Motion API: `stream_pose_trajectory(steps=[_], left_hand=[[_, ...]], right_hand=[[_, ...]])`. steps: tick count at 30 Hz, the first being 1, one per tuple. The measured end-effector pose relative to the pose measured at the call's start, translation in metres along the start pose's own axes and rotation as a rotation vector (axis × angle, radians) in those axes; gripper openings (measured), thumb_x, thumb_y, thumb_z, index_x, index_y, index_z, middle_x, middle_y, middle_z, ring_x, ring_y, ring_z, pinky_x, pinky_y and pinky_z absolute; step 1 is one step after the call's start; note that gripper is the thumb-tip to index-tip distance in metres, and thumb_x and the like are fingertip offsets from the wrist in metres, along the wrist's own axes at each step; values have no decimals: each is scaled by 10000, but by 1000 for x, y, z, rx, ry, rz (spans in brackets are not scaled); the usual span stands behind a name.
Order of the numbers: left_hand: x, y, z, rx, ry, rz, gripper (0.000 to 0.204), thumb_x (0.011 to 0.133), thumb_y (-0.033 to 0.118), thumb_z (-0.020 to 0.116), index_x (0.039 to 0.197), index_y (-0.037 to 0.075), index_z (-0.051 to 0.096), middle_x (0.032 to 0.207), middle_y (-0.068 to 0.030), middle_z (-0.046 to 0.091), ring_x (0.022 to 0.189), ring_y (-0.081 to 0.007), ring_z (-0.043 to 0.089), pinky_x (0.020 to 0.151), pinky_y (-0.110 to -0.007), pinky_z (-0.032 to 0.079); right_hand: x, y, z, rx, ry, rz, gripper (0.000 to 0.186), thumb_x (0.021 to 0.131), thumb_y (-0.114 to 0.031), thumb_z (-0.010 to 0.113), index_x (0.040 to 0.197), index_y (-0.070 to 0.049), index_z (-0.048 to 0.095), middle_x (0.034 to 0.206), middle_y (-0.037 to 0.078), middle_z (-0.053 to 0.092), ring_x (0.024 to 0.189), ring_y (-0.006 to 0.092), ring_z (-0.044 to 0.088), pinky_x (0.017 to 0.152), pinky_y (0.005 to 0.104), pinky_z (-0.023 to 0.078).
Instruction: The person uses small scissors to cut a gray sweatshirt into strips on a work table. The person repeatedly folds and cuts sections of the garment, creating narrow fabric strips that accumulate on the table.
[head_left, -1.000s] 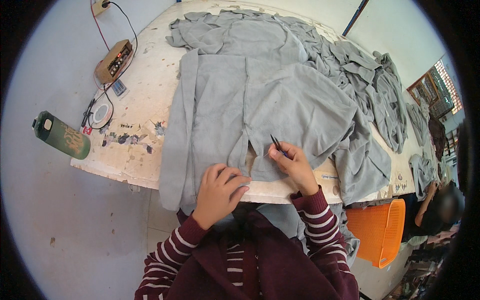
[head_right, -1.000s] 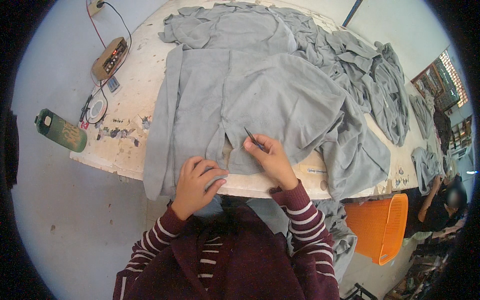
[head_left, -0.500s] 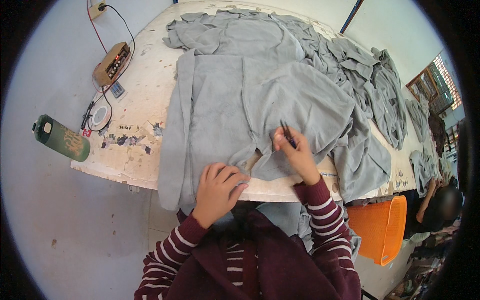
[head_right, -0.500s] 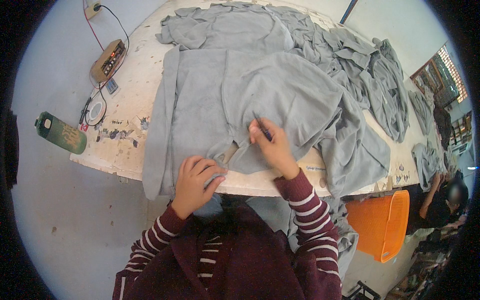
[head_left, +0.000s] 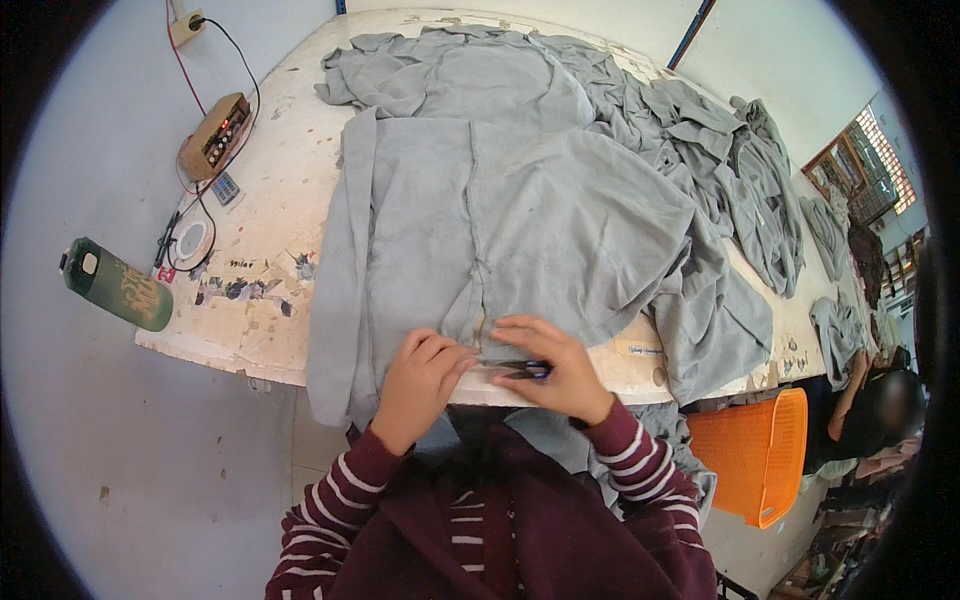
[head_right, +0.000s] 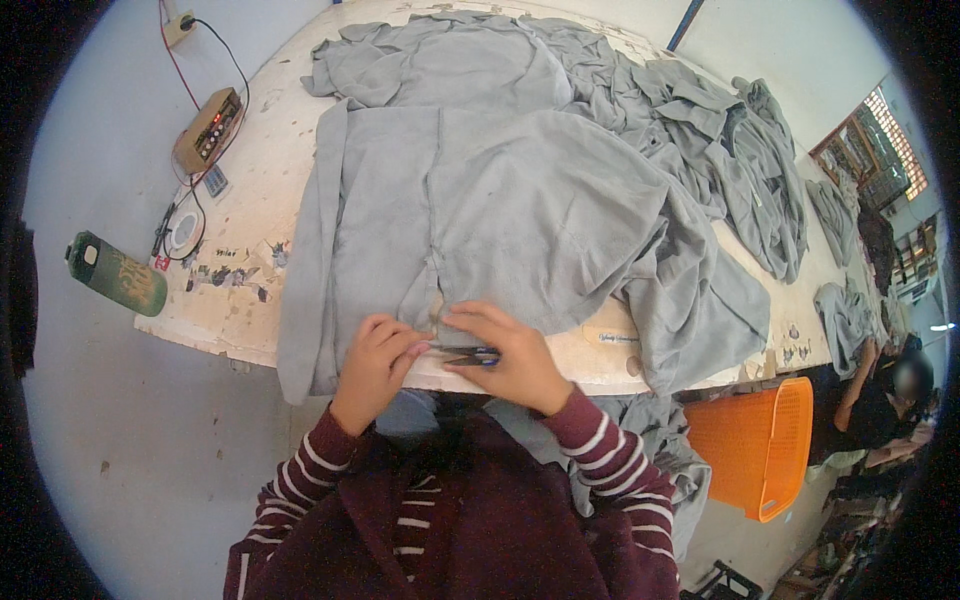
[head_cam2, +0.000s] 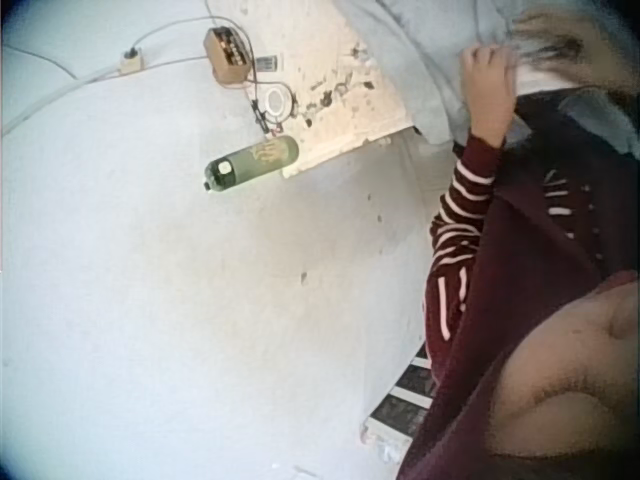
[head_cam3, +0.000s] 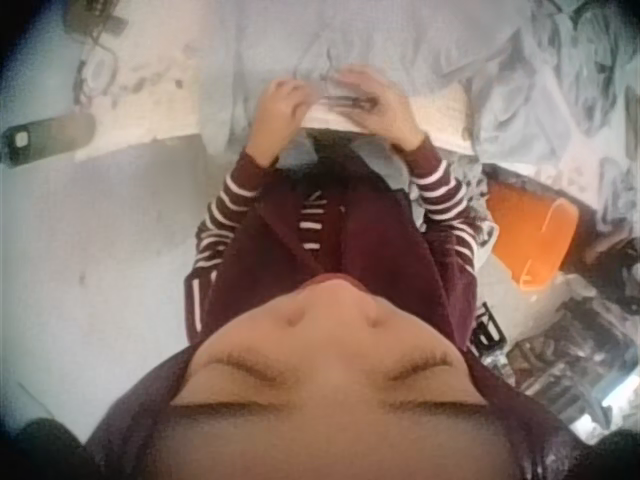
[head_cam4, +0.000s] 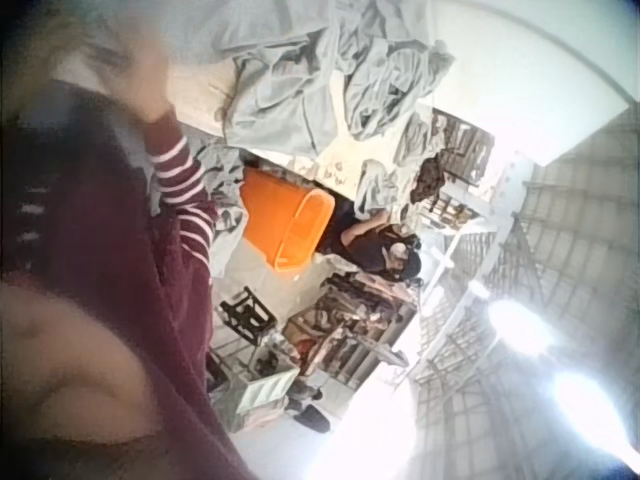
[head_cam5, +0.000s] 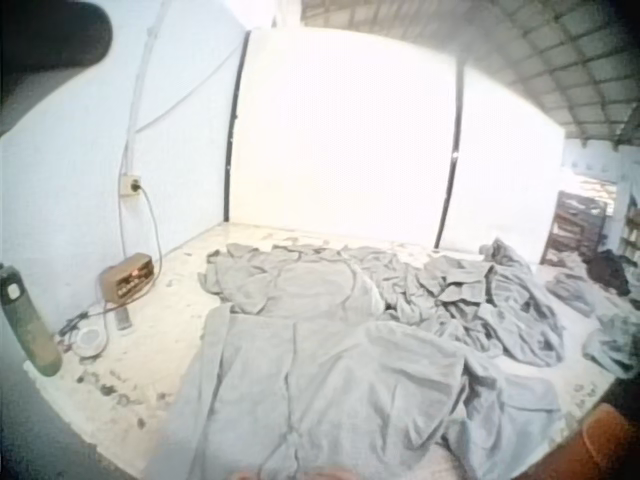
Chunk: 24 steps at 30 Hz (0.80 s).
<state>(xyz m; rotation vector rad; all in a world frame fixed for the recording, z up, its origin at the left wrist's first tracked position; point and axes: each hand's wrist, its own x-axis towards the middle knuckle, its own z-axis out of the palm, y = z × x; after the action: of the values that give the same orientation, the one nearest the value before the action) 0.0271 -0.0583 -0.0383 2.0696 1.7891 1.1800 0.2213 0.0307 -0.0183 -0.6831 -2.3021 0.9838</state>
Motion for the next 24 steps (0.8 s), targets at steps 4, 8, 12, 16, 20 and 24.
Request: stream_pose_trajectory(steps=[4, 8, 12, 16, 20, 24], left_hand=[[10, 3, -5, 91, 160, 107, 75, 834, 98, 627, 871, 36, 610, 811, -74, 586, 841, -276, 528, 781, -373, 434], [16, 15, -1, -243, 174, -86, 155, 928, 148, 526, 866, 12, 567, 759, -117, 543, 736, -281, 526, 675, -375, 417], [24, 17, 1, -451, 170, -223, 262, 990, 213, 445, 879, -4, 540, 684, -96, 473, 634, -197, 484, 595, -323, 388], [26, 19, -2, -791, -104, -166, 312, 991, 254, 462, 854, -15, 545, 630, -7, 430, 599, -89, 410, 560, -285, 361], [23, 25, -5, -940, -266, -221, 377, 976, 295, 491, 755, -4, 553, 621, 46, 437, 604, -52, 407, 550, -264, 349], [22, 27, 3, -1340, -39, -473, 429, 972, 349, 481, 635, 83, 480, 594, 55, 397, 562, -53, 360, 527, -245, 309]], right_hand=[[11, 1, 15, 31, -1, -25, 353, 752, -119, 733, 1087, -78, 631, 1072, 86, 637, 909, 273, 634, 751, 313, 499], [17, -6, 5, 272, -7, 11, 339, 730, -113, 746, 1033, -40, 614, 964, 107, 649, 874, 287, 638, 710, 341, 493], [12, -18, 4, 95, 48, -102, 329, 730, -89, 737, 1026, -21, 610, 934, 117, 638, 805, 279, 626, 697, 319, 483], [7, -21, 9, 373, 59, -54, 223, 748, -33, 652, 966, -10, 614, 873, 69, 633, 719, 204, 578, 661, 271, 448], [1, -25, 11, 936, -56, 217, 152, 748, -129, 623, 835, -7, 598, 758, 21, 577, 677, 131, 522, 612, 234, 389], [10, -28, 20, 1415, -72, 193, 240, 769, -276, 551, 675, -62, 495, 640, -19, 456, 589, 99, 403, 573, 229, 318]])
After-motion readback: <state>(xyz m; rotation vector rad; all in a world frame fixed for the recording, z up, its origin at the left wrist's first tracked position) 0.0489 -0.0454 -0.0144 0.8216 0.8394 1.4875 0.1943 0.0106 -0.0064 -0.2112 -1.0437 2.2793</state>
